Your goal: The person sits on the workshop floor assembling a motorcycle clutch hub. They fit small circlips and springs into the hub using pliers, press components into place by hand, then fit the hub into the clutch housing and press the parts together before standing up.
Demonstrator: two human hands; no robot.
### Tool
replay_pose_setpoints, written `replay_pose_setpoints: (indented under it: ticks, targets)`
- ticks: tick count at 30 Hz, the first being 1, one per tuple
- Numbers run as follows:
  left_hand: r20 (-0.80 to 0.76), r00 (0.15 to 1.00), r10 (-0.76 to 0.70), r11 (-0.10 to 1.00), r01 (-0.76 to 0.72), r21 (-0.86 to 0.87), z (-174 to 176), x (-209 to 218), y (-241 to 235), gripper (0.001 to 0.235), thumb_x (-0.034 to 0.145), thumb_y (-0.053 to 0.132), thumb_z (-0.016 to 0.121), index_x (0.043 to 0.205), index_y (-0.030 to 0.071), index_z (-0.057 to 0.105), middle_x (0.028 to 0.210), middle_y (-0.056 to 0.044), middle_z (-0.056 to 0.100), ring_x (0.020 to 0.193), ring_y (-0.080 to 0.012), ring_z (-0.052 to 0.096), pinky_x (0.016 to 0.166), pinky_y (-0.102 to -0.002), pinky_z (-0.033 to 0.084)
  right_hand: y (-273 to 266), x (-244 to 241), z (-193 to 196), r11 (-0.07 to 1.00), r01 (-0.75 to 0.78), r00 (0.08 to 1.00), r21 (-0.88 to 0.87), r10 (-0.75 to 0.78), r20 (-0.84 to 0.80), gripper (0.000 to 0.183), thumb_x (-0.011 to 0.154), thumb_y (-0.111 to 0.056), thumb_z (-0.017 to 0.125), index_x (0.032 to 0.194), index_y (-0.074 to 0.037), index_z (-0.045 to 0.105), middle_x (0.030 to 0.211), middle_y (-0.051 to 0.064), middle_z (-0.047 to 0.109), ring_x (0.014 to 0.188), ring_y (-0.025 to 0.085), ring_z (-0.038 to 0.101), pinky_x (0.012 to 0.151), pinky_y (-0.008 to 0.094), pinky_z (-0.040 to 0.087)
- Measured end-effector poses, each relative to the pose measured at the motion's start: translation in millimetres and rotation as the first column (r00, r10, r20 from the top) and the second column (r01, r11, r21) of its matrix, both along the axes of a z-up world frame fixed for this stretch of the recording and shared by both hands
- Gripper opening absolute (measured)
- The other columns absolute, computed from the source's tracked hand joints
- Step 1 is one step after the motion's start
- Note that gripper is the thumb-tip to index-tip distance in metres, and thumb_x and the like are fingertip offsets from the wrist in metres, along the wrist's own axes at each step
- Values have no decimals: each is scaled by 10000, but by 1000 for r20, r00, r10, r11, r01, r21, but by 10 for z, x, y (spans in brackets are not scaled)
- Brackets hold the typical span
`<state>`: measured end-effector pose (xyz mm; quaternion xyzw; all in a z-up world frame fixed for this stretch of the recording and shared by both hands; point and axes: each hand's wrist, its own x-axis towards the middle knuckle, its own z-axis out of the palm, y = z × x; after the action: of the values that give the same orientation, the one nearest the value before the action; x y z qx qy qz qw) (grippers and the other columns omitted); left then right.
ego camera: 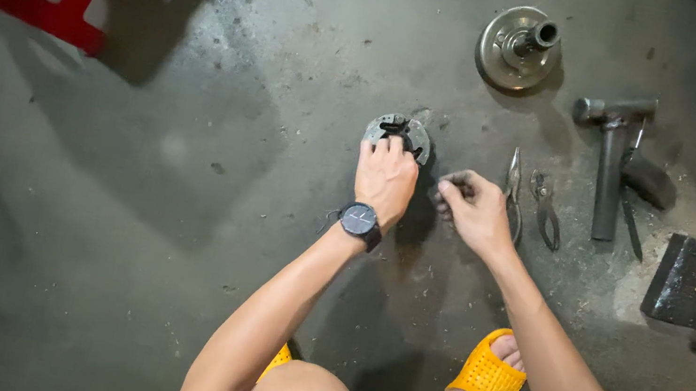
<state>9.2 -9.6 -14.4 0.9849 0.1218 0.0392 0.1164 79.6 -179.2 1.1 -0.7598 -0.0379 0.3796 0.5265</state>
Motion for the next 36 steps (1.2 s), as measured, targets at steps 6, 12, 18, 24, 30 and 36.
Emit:
replay_pose_setpoints:
  ticks: [6, 12, 18, 24, 30, 36]
  targets:
    - [60, 997, 39, 976, -25, -218, 119, -240, 268, 154, 947, 156, 649, 1050, 48, 685, 1034, -144, 636, 1005, -328, 594, 862, -458, 451, -25, 44, -16, 1000, 0, 999, 20, -1, 41, 163, 988, -127, 665, 1033, 28, 690, 838, 59, 710, 707, 103, 668, 620, 264, 560]
    - [78, 992, 99, 958, -74, -277, 527, -220, 327, 916, 668, 388, 878, 1375, -39, 482, 1391, -258, 483, 1271, -415, 456, 1033, -565, 366, -186, 30, 66, 998, -8, 993, -57, 15, 121, 192, 967, -135, 681, 1089, 8, 721, 892, 64, 752, 757, 103, 700, 659, 253, 571]
    - [-52, 998, 47, 968, -58, -244, 274, -57, 308, 1224, 514, 426, 954, 1464, -53, 348, 1485, -284, 395, 1366, -441, 380, 1120, -645, 271, -828, 397, 312, 926, 213, 816, -313, 8, 579, 194, 945, -100, 732, 1096, 15, 772, 953, 138, 774, 780, 178, 730, 712, 327, 562]
    - [-34, 999, 16, 955, -25, -297, 253, -70, 395, 1176, 578, 392, 930, 1489, -47, 331, 1459, -253, 422, 1351, -436, 402, 1159, -611, 272, -969, -201, 233, 703, -94, 521, -705, 638, 567, 183, 830, -199, 781, 863, -34, 711, 852, 179, 700, 753, 342, 704, 672, 436, 573]
    - [18, 998, -64, 960, 67, -273, 190, -225, 449, 1199, 588, 380, 933, 1525, -24, 303, 1481, -262, 415, 1344, -441, 407, 1169, -603, 276, -879, -600, 74, 493, -233, 361, -838, 844, 396, 327, 676, -245, 762, 902, -60, 615, 891, 155, 652, 830, 346, 705, 650, 447, 581]
    - [43, 979, -198, 928, 202, -314, 236, -391, 331, 1236, 557, 400, 937, 1543, 25, 292, 1509, -237, 417, 1362, -412, 419, 1173, -602, 275, -512, -341, 593, 744, -282, 541, -605, 644, 541, 336, 832, -237, 731, 1058, -14, 622, 903, 180, 671, 779, 409, 673, 668, 502, 553]
